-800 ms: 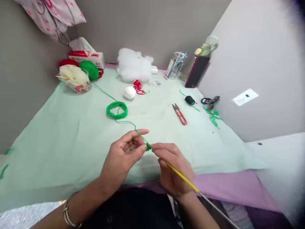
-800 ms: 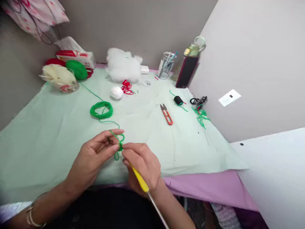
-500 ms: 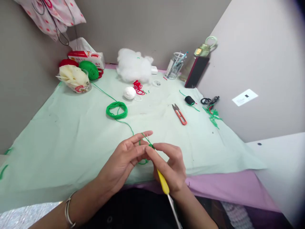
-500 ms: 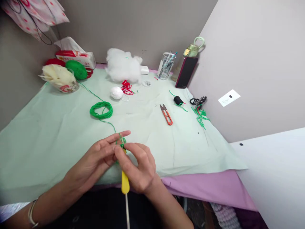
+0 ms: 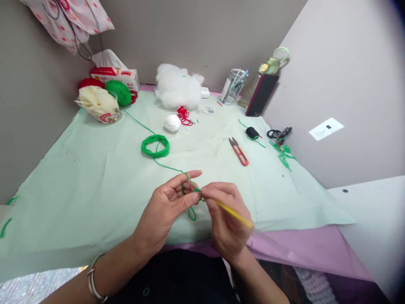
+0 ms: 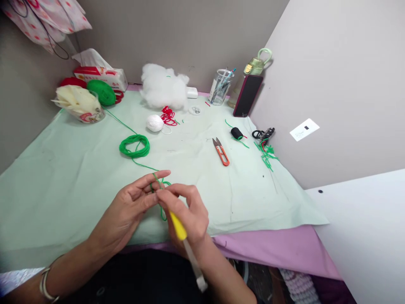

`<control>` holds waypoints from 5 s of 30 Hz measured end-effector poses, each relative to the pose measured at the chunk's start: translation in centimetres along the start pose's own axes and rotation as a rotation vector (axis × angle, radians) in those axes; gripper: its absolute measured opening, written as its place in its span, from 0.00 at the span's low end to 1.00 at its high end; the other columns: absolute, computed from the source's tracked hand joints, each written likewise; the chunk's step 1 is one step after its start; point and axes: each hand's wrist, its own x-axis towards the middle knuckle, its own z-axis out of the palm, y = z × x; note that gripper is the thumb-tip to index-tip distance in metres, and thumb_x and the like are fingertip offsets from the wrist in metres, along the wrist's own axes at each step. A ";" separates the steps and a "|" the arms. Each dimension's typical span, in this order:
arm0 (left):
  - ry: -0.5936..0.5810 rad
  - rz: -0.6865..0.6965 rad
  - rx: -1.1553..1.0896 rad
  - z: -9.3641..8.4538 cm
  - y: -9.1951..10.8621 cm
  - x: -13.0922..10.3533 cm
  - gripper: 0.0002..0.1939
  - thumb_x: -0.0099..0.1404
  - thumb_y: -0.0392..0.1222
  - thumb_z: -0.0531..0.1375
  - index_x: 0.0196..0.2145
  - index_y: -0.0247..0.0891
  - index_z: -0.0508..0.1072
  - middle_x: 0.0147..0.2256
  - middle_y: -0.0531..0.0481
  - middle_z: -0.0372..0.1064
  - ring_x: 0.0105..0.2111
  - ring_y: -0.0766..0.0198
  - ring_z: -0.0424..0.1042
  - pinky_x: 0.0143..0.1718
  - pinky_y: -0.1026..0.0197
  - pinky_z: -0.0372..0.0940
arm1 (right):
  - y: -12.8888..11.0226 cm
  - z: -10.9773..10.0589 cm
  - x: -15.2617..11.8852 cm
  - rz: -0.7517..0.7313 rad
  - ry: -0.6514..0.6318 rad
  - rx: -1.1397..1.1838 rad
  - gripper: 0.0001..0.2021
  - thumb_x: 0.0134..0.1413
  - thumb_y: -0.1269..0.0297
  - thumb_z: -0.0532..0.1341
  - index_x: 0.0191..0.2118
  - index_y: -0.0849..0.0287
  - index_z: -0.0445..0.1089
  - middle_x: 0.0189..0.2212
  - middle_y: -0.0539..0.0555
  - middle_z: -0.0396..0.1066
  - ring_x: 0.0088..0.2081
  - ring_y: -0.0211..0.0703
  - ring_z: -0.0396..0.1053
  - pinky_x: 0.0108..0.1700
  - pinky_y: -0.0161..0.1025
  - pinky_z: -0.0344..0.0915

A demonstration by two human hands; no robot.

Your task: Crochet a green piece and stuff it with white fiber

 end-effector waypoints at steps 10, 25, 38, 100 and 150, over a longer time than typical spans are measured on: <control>-0.064 -0.140 -0.131 -0.5 0.4 0.4 0.14 0.61 0.40 0.71 0.46 0.42 0.84 0.35 0.52 0.73 0.36 0.68 0.70 0.42 0.67 0.67 | -0.2 -0.8 1.0 0.248 0.088 0.337 0.11 0.69 0.71 0.58 0.44 0.53 0.78 0.34 0.51 0.74 0.32 0.38 0.71 0.36 0.39 0.70; -0.030 0.016 0.128 -0.9 0.2 -0.4 0.14 0.66 0.44 0.68 0.49 0.49 0.82 0.38 0.53 0.72 0.42 0.62 0.72 0.45 0.62 0.65 | 0.8 -0.9 0.8 0.389 -0.001 0.554 0.10 0.72 0.64 0.57 0.43 0.55 0.77 0.37 0.53 0.78 0.33 0.39 0.75 0.37 0.39 0.74; 0.001 0.075 0.200 -0.2 0.9 -0.3 0.13 0.62 0.42 0.71 0.45 0.46 0.83 0.34 0.53 0.72 0.36 0.65 0.74 0.36 0.67 0.69 | 0.2 -1.7 0.3 -0.127 -0.072 0.050 0.15 0.67 0.76 0.55 0.53 0.56 0.72 0.40 0.56 0.79 0.43 0.46 0.78 0.43 0.45 0.76; -0.061 -0.056 -0.144 -0.4 2.3 1.6 0.12 0.58 0.44 0.74 0.31 0.38 0.77 0.30 0.55 0.71 0.32 0.69 0.69 0.36 0.68 0.69 | 0.0 -0.7 4.8 -0.247 -0.306 -0.353 0.07 0.61 0.77 0.58 0.34 0.58 0.68 0.26 0.50 0.72 0.28 0.38 0.69 0.31 0.35 0.64; -0.098 -0.034 0.077 -5.0 3.5 10.5 0.15 0.57 0.46 0.73 0.30 0.38 0.71 0.29 0.52 0.74 0.33 0.61 0.74 0.39 0.61 0.65 | 9.5 4.2 11.5 1.048 -0.593 0.904 0.17 0.54 0.53 0.72 0.29 0.64 0.72 0.24 0.52 0.73 0.21 0.32 0.65 0.28 0.33 0.60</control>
